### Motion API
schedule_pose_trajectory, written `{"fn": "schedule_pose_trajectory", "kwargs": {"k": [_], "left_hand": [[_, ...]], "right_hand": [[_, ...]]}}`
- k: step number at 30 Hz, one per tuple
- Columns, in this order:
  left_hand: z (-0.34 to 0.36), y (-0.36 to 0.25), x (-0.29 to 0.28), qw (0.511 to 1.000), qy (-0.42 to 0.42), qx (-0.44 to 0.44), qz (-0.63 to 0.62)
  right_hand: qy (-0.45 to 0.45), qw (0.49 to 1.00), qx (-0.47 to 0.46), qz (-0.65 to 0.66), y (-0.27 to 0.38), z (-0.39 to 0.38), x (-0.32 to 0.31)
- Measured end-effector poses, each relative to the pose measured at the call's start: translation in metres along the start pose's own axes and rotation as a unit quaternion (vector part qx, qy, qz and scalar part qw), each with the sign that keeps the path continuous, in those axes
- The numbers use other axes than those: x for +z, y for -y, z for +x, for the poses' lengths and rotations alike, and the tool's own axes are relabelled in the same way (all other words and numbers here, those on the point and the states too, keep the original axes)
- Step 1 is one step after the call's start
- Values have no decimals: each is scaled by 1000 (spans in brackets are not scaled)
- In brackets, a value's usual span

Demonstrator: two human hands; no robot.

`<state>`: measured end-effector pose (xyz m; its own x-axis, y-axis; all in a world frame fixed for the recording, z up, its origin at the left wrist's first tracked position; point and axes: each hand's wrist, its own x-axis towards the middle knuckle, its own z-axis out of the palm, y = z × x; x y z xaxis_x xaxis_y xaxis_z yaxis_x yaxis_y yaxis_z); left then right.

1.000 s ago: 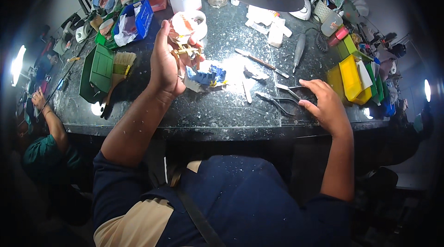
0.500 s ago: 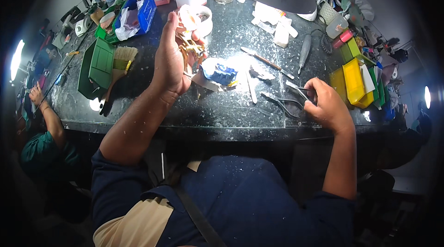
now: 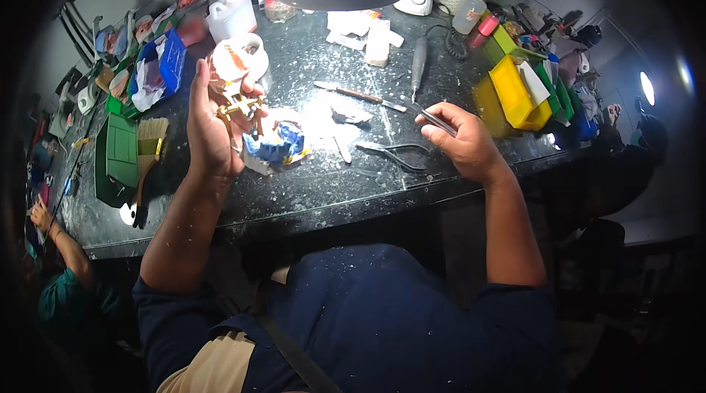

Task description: The person uses a small tool to scrape and refine a dental prosthesis attached to a metal articulator, turning the object over to work on different sections.

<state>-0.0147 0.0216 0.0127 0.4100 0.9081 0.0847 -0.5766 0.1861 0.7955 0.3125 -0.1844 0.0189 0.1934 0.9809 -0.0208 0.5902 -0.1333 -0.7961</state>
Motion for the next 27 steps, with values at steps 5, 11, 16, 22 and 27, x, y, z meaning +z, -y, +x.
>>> {"fn": "schedule_pose_trajectory", "kwargs": {"k": [5, 11, 16, 22, 27], "left_hand": [[-1, 0, -1, 1000, -5, -31, 0], [-2, -2, 0, 998, 9, -55, -18], [-3, 1, 2, 998, -12, -67, -9], [-2, -1, 0, 998, 14, -66, -11], [2, -1, -2, 998, 29, -60, -18]], "right_hand": [[17, 964, 6, 265, 5, 2, 20], [92, 917, 16, 389, 25, 2, 31], [82, 921, 27, 379, 35, 1, 43], [63, 930, 35, 360, 30, 3, 44], [59, 943, 22, 326, 27, 5, 41]]}}
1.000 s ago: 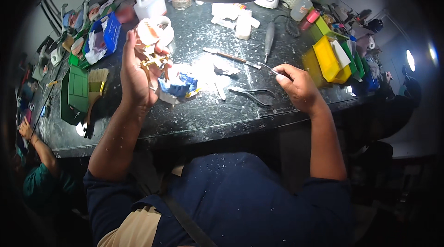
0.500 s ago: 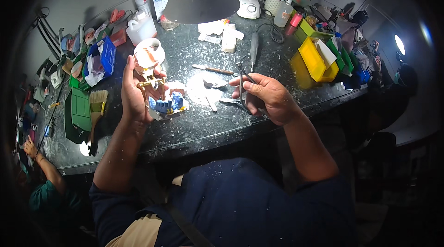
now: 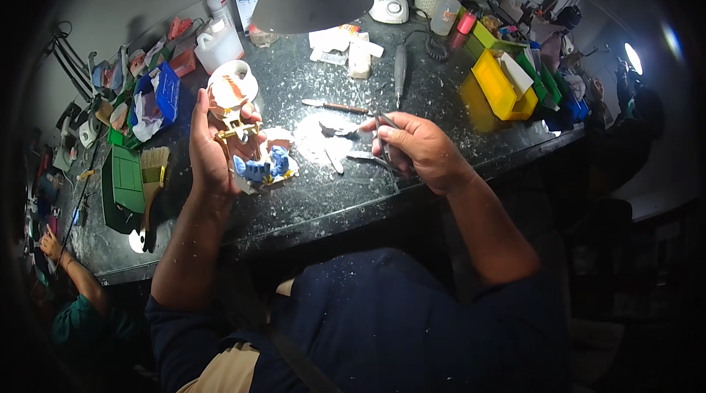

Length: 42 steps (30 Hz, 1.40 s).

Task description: The person uses a small tool to scrape and refine a dental prosthesis attached to a metal articulator, turning the object over to work on different sections.

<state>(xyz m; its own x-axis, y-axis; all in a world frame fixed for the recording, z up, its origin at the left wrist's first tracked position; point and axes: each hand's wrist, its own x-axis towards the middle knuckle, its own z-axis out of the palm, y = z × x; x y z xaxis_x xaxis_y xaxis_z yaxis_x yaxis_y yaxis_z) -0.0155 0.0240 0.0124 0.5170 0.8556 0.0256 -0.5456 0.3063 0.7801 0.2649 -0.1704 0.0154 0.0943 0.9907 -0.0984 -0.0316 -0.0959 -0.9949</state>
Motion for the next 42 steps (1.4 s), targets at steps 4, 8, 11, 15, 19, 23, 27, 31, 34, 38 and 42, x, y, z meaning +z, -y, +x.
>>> {"fn": "schedule_pose_trajectory", "kwargs": {"k": [4, 8, 11, 15, 19, 23, 27, 31, 34, 38, 42], "left_hand": [[-3, 2, 0, 1000, 7, -9, -5], [-3, 2, 1, 1000, 0, -10, -7], [-3, 2, 0, 1000, -4, -7, 0], [-4, 2, 2, 1000, -11, -10, -6], [-4, 1, 2, 1000, -2, -17, -22], [-4, 1, 3, 1000, 5, 1, 3], [-1, 4, 3, 1000, -29, 0, -3], [-1, 5, 0, 1000, -11, -18, -15], [-5, 0, 2, 1000, -17, -14, -15], [0, 0, 0, 1000, -3, -13, -26], [-1, 2, 3, 1000, 1, -14, -20]], "right_hand": [[-39, 999, -6, 8, -4, -3, -1], [-49, 999, -10, 10, -5, -6, -3], [-54, 999, -5, 0, -3, -8, -6], [-61, 998, -7, -7, -4, -11, -7], [-72, 997, -10, -31, -5, -14, -8], [-86, 989, -2, -117, -6, -16, -20], [-88, 991, -9, -103, -7, -21, -26], [-98, 984, -11, -151, -8, -22, -38], [-149, 932, -17, -330, -2, -24, -50], [-169, 869, -59, -462, -11, -21, -70], [-150, 864, -56, -477, -13, -17, -81]]}}
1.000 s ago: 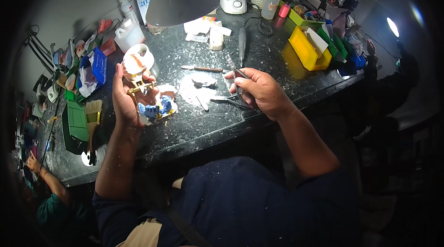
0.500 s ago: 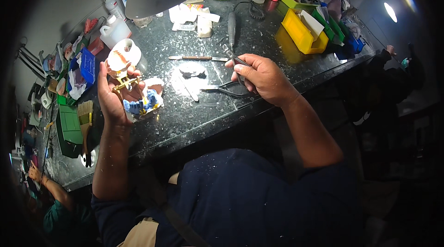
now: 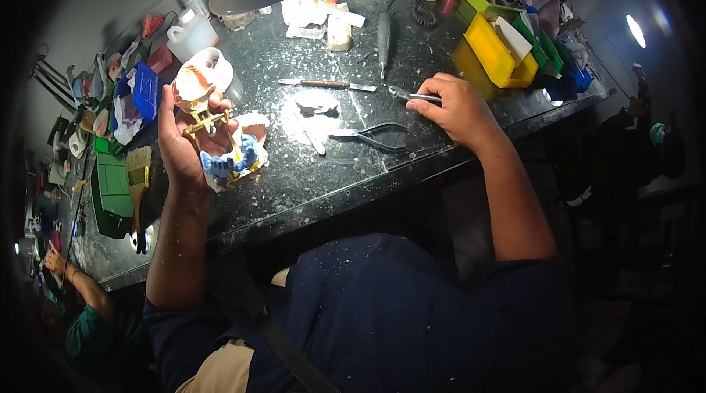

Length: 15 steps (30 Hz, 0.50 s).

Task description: The person uses a small tool to scrape and refine a dental prosthesis attached to a metal articulator, turning the object over to work on different sections.

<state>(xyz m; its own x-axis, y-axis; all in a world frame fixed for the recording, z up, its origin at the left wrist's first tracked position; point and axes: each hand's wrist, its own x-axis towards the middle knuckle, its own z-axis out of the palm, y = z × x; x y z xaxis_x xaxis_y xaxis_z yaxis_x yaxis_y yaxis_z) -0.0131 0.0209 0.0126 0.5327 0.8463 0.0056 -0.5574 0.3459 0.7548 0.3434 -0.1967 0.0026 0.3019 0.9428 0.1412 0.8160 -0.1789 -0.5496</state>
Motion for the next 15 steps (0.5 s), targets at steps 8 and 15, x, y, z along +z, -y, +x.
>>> {"fn": "schedule_pose_trajectory", "kwargs": {"k": [8, 15], "left_hand": [[0, -5, -5, 1000, -1, 18, -7], [7, -21, -18, 998, -9, 42, -47]], "right_hand": [[-32, 996, -13, -79, -6, 5, -2], [-34, 994, -22, -106, 8, -10, -16]]}}
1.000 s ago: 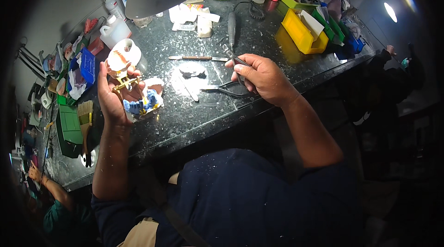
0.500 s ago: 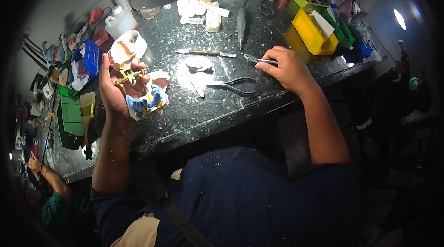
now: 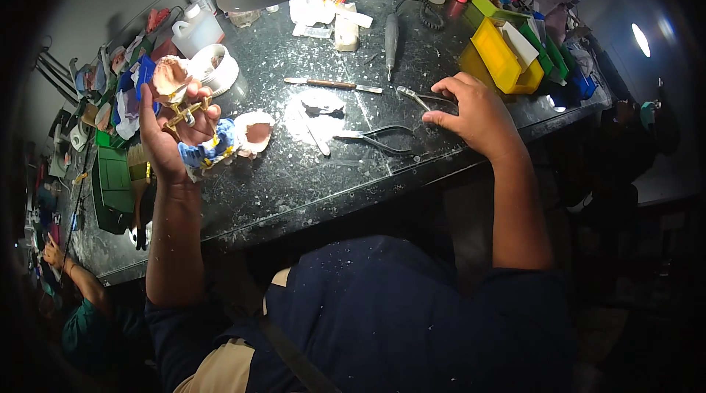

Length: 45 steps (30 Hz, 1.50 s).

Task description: The person uses a small tool to scrape and refine a dental prosthesis attached to a metal articulator, turning the object over to work on different sections.

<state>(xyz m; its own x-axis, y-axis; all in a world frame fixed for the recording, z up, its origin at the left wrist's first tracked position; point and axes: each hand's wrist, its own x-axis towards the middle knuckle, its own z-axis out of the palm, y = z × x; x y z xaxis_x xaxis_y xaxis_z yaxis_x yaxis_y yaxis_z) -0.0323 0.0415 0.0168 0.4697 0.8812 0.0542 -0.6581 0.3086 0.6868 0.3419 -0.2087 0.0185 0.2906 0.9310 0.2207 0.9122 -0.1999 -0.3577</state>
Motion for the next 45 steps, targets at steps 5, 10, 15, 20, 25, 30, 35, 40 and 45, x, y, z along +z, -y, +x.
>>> {"fn": "schedule_pose_trajectory", "kwargs": {"k": [5, 10, 15, 20, 25, 30, 35, 40, 45], "left_hand": [[1, 2, -5, 1000, -21, -9, 4], [-4, 11, 3, 1000, -7, -25, 1], [-6, 11, 5, 1000, -1, -22, 12], [-5, 12, 6, 999, 9, -34, 0], [-8, 11, 11, 1000, -2, -28, 6], [-6, 13, 4, 998, -35, -14, 49], [-6, 16, 5, 999, -31, -27, 30], [-7, 15, 9, 999, -32, -27, 29], [-9, 14, 10, 999, -26, -36, 19]], "right_hand": [[74, 997, 34, -8, 10, 2, -8], [34, 999, 35, -21, -10, 1, 2], [0, 990, 93, 106, -39, 5, 3], [19, 945, 229, 231, -63, 5, 5], [-46, 824, 208, 525, -60, -9, 1], [-56, 780, 147, 606, -29, -11, -6], [-36, 787, 111, 606, 1, -15, -12], [-9, 772, 108, 626, 15, -16, -10], [1, 770, 107, 629, 26, -18, -7]]}}
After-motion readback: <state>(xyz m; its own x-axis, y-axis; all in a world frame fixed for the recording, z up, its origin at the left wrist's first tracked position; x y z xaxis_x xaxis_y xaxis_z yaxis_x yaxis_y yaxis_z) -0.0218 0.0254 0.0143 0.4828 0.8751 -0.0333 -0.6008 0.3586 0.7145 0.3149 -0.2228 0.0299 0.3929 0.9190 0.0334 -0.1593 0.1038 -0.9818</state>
